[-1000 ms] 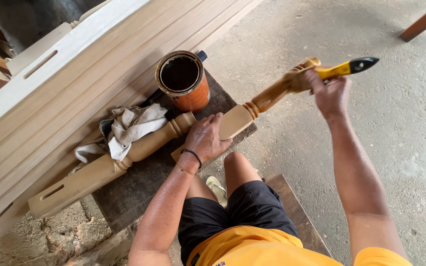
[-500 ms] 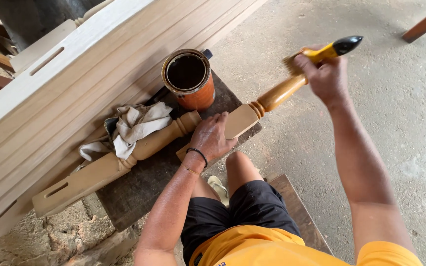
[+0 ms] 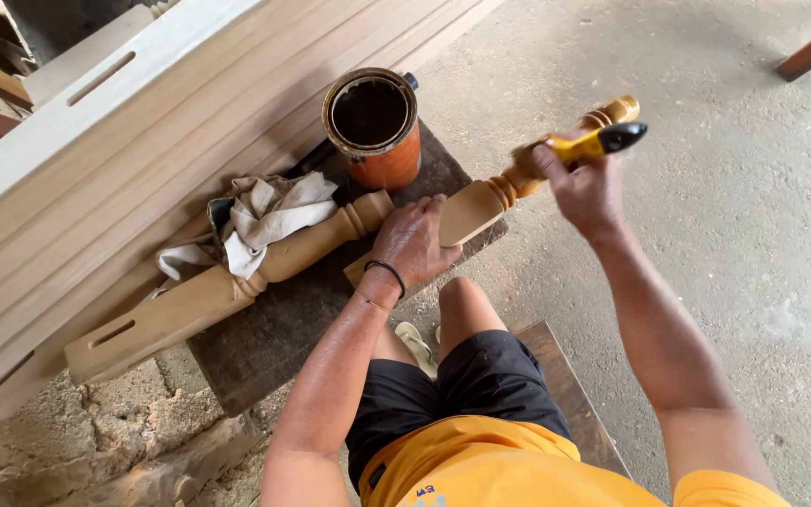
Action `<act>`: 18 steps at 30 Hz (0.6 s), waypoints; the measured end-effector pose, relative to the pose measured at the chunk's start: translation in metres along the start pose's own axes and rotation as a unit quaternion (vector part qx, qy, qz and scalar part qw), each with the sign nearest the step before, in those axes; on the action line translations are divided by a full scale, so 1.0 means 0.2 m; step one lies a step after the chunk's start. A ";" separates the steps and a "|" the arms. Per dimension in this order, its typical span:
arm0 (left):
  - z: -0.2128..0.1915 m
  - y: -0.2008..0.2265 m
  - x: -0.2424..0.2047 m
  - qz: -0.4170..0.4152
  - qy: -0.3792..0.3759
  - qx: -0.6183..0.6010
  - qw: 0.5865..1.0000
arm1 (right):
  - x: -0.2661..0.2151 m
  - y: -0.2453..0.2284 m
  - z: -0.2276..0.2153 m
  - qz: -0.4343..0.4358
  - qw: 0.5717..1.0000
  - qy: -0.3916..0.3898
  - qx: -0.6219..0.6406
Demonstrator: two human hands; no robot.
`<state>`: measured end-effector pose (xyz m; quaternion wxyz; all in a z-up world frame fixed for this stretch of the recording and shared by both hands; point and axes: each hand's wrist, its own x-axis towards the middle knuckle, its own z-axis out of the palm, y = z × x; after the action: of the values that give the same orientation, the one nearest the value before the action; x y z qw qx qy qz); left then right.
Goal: The person applies a dark stain to a turned wooden piece using a paintbrush. They dip the brush into a can of stain and carefully coat the wood, rotating it to cover all sides. The person then sets the stained piece aside and picks up another wooden piece to repeat the process.
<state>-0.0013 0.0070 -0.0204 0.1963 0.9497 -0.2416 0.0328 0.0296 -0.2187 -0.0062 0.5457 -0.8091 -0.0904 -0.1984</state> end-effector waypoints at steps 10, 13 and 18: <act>0.00 0.00 -0.01 0.002 0.030 0.008 1.000 | -0.21 -0.16 -0.04 0.025 0.999 -0.021 -0.006; 0.00 0.00 -0.01 -0.002 0.008 0.014 1.000 | -0.19 -0.13 -0.07 0.053 0.998 0.011 0.042; 0.00 -0.01 -0.01 -0.009 -0.008 0.002 1.000 | -0.03 0.11 -0.07 0.019 0.998 0.046 0.043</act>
<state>-0.0027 0.0091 -0.0217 0.1927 0.9526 -0.2343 0.0235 0.0283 -0.2395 -0.0222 0.5870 -0.7767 -0.0581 -0.2207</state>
